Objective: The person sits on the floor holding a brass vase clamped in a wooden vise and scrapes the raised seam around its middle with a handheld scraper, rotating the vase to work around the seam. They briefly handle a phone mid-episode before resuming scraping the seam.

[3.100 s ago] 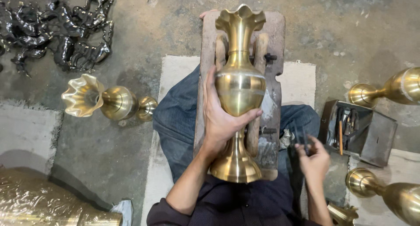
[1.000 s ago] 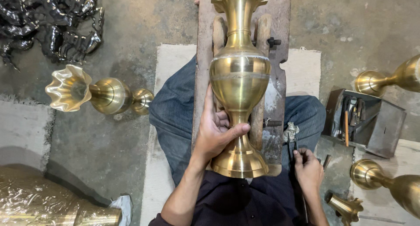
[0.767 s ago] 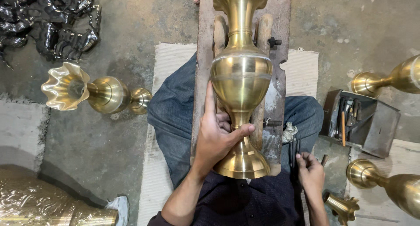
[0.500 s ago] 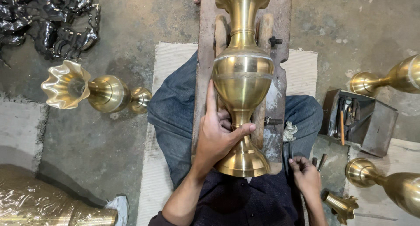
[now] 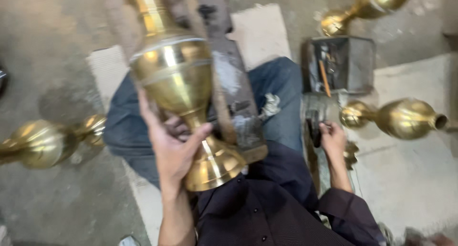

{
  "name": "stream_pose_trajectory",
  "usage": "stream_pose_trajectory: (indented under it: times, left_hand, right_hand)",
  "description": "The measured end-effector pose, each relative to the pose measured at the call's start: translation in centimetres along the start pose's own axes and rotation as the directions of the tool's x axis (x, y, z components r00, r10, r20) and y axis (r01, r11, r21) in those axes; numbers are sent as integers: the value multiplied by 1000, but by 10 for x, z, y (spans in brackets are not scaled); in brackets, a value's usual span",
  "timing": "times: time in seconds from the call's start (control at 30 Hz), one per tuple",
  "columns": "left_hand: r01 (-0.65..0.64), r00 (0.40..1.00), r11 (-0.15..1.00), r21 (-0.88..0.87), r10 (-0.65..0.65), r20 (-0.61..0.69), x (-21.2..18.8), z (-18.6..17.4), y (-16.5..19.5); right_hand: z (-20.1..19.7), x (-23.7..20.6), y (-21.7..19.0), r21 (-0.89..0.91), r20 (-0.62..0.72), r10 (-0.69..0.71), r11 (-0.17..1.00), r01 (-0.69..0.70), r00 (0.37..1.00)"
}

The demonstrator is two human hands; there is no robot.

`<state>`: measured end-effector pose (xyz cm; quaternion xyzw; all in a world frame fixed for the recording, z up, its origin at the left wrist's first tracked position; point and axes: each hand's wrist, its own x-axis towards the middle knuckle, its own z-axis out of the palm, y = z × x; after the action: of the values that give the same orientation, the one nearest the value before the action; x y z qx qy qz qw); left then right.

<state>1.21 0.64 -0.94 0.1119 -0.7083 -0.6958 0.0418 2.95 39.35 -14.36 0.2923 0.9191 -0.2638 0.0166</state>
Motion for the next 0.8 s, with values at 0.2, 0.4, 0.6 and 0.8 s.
stream_pose_trajectory:
  times: [0.2, 0.4, 0.6, 0.8]
  left_hand:
    - [16, 1000, 983, -182, -16, 5, -6, 11, -1]
    - [6, 1000, 970, -243, -10, -16, -10, 17, -3]
    - [-57, 996, 968, -245, 70, 46, -15, 15, -13]
    - [-50, 997, 975, -215, 59, 38, -17, 11, -16]
  right_hand:
    - [-1, -11, 15, -133, 69, 68, 989, -59, 995]
    - [6, -20, 26, -138, 204, 13, 990, 16, 979]
    - [8, -19, 39, -272, 242, 16, 961, 52, 970]
    - [3, -11, 43, -157, 168, -114, 977, 141, 979]
